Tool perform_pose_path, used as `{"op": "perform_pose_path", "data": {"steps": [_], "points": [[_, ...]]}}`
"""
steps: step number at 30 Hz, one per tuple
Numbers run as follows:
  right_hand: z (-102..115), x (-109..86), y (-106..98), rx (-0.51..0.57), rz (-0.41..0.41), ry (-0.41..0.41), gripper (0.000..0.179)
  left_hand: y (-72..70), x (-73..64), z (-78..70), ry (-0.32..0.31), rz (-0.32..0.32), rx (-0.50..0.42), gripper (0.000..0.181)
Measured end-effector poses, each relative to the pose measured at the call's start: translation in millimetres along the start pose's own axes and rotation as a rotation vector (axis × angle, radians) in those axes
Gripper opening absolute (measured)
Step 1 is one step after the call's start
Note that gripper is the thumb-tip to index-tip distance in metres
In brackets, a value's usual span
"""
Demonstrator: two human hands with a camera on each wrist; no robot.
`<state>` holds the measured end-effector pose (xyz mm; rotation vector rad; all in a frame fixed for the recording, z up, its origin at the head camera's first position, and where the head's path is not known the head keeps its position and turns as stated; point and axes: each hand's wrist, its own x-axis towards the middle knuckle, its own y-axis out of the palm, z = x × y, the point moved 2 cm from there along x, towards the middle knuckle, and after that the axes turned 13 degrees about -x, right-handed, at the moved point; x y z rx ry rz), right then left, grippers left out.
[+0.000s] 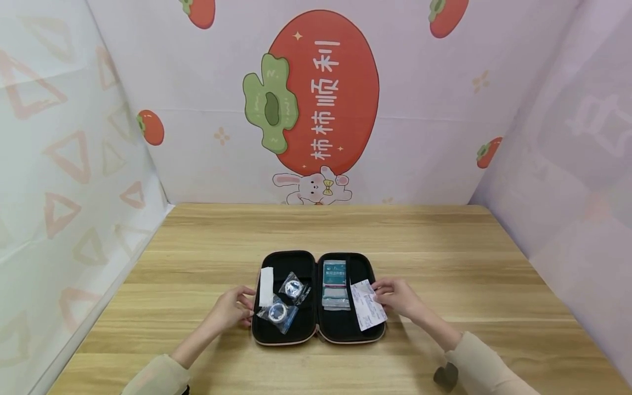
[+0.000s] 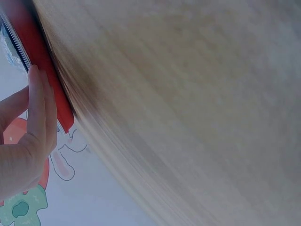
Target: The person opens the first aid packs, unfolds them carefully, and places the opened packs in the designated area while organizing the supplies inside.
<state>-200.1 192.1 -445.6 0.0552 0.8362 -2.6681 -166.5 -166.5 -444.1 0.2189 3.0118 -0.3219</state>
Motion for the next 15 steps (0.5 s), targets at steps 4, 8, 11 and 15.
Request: {"op": "perform_pose_path", "data": {"steps": [4, 8, 11, 15], "points": [[1.1, 0.5, 6.8, 0.026, -0.001, -0.004, 0.024, 0.2, 0.2, 0.3, -0.003, -0.002, -0.001, 0.040], [2.2, 0.3, 15.8, 0.076, 0.039, 0.016, 0.025, 0.2, -0.7, 0.8, -0.004, 0.004, -0.003, 0.040], [3.7, 1.2, 21.7, 0.113, 0.057, 0.021, 0.026, 0.2, -1.4, 0.4, 0.001, 0.003, -0.006, 0.039], [6.1, 2.8, 27.1, 0.146, 0.059, 0.035, 0.025, 0.2, -0.6, -0.5, 0.007, 0.000, 0.001, 0.039]]}}
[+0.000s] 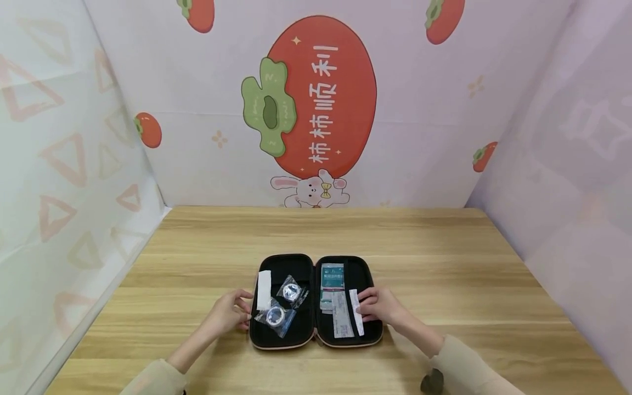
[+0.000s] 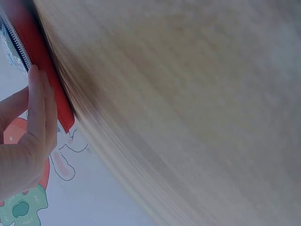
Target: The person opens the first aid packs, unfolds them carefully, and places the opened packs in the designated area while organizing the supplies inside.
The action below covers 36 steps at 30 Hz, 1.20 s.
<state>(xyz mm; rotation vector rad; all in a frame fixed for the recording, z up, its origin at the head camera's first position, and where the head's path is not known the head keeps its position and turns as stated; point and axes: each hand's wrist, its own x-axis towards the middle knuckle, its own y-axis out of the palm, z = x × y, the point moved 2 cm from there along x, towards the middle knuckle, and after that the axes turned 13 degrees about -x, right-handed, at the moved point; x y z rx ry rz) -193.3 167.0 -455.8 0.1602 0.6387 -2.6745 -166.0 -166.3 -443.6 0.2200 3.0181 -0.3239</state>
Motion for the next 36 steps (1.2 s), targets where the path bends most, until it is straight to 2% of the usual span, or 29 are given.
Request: {"op": "perform_pose_path", "data": {"steps": [10, 16, 22, 36], "points": [[4.2, 0.9, 8.3, 0.044, 0.003, -0.007, 0.027, -0.6, 0.6, 1.3, 0.011, 0.009, -0.004, 0.039], [3.5, 1.2, 10.5, 0.010, 0.017, 0.006, 0.027, 0.3, -0.1, 1.7, 0.009, 0.014, -0.012, 0.039], [2.6, 1.7, 11.6, -0.015, 0.048, -0.015, 0.031, 0.3, -0.5, 1.5, 0.011, 0.019, -0.007, 0.039], [4.0, 1.9, 11.9, -0.036, 0.042, -0.022, 0.034, -0.8, -0.4, 2.4, 0.009, 0.008, -0.007, 0.039]]}}
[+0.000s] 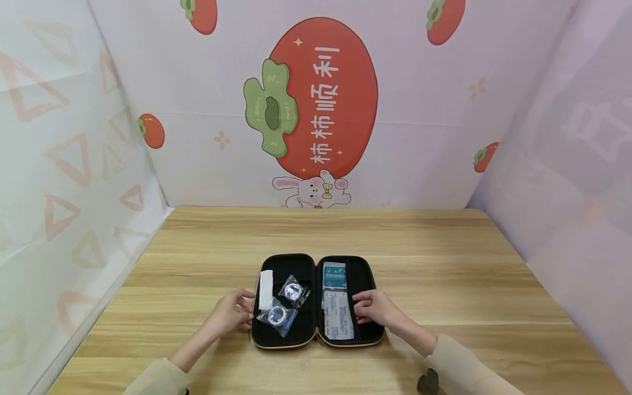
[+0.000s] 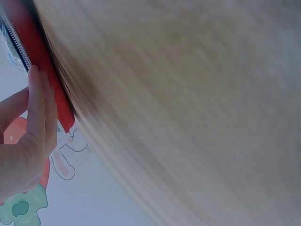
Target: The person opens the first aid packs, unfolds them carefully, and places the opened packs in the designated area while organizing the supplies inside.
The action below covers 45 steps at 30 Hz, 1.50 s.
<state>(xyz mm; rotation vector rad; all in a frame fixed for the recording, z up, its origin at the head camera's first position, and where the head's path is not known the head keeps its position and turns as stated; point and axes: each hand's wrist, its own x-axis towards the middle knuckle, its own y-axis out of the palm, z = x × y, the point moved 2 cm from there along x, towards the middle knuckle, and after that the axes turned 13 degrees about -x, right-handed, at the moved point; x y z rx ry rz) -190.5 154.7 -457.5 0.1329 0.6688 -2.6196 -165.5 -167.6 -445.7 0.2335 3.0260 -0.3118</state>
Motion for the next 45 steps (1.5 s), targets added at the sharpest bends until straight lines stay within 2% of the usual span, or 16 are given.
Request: {"op": "perform_pose_path", "data": {"steps": [5, 10, 22, 30, 37, 45], "points": [[-1.2, 0.0, -0.8, -0.002, -0.001, 0.004, 0.033, 0.0, -0.5, 1.0, -0.008, -0.007, 0.005, 0.039], [-1.4, -1.4, -6.1, 0.013, -0.002, -0.036, 0.031, -0.1, -0.4, 1.6, -0.006, -0.004, 0.002, 0.039], [22.4, 7.0, -21.5, -0.123, -0.067, -0.137, 0.027, -0.8, 0.0, 0.7, -0.001, 0.001, -0.007, 0.039], [43.4, 19.3, -11.2, -0.200, 0.010, -0.204, 0.026, -1.1, -0.7, 1.0, -0.007, 0.009, -0.012, 0.040], [59.2, 30.7, 2.3, -0.318, 0.058, -0.235, 0.025, -1.3, -0.5, 0.0, -0.014, 0.012, -0.023, 0.041], [73.6, 49.4, 19.9, -0.374, 0.131, -0.285, 0.025, -1.1, 0.6, 0.9, -0.014, 0.014, -0.032, 0.040]]}}
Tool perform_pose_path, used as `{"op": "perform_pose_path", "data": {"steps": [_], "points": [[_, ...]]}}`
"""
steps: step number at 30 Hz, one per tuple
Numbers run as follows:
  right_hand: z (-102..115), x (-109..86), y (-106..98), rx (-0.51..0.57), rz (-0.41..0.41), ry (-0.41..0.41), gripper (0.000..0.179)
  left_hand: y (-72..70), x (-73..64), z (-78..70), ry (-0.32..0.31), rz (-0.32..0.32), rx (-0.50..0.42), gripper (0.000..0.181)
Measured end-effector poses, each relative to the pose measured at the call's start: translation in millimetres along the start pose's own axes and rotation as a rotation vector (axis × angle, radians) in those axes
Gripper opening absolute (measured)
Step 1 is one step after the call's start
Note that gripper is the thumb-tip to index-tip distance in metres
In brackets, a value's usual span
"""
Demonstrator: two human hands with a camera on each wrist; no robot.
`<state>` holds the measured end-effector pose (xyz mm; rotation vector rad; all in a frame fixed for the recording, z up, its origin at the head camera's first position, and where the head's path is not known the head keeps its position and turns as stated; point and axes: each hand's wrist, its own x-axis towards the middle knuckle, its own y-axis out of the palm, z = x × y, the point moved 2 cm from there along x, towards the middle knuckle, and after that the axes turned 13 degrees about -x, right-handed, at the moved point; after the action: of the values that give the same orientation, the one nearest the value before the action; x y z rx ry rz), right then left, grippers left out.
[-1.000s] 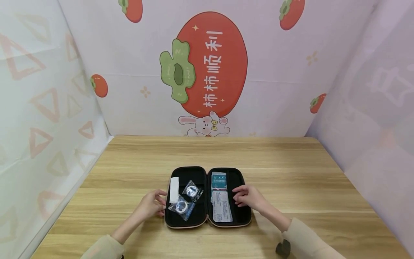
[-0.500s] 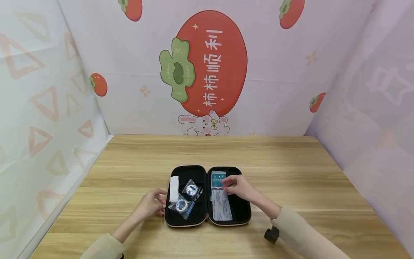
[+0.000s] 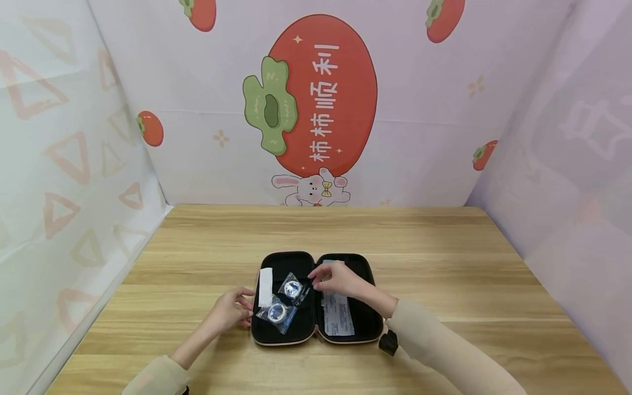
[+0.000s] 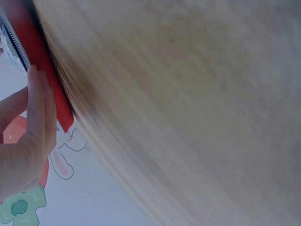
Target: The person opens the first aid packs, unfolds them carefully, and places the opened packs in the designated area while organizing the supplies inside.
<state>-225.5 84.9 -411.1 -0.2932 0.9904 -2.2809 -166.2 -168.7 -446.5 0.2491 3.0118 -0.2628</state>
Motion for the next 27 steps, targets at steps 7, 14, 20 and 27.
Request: {"op": "perform_pose_path", "data": {"steps": [7, 14, 20, 27], "points": [[17.0, 22.8, 8.8, 0.014, 0.067, -0.021, 0.026, -0.3, -0.9, -0.4, -0.008, 0.004, -0.010, 0.040], [26.9, 46.3, 18.5, 0.034, 0.100, -0.031, 0.026, -0.2, -1.1, -0.5, -0.015, 0.007, -0.016, 0.040], [35.0, 61.8, 26.9, 0.001, 0.113, -0.038, 0.028, -0.2, -0.4, 0.4, -0.015, 0.015, -0.023, 0.041], [41.2, 74.9, 37.3, -0.066, 0.104, -0.025, 0.027, -0.7, -0.4, 1.0, -0.015, 0.024, -0.026, 0.040]]}}
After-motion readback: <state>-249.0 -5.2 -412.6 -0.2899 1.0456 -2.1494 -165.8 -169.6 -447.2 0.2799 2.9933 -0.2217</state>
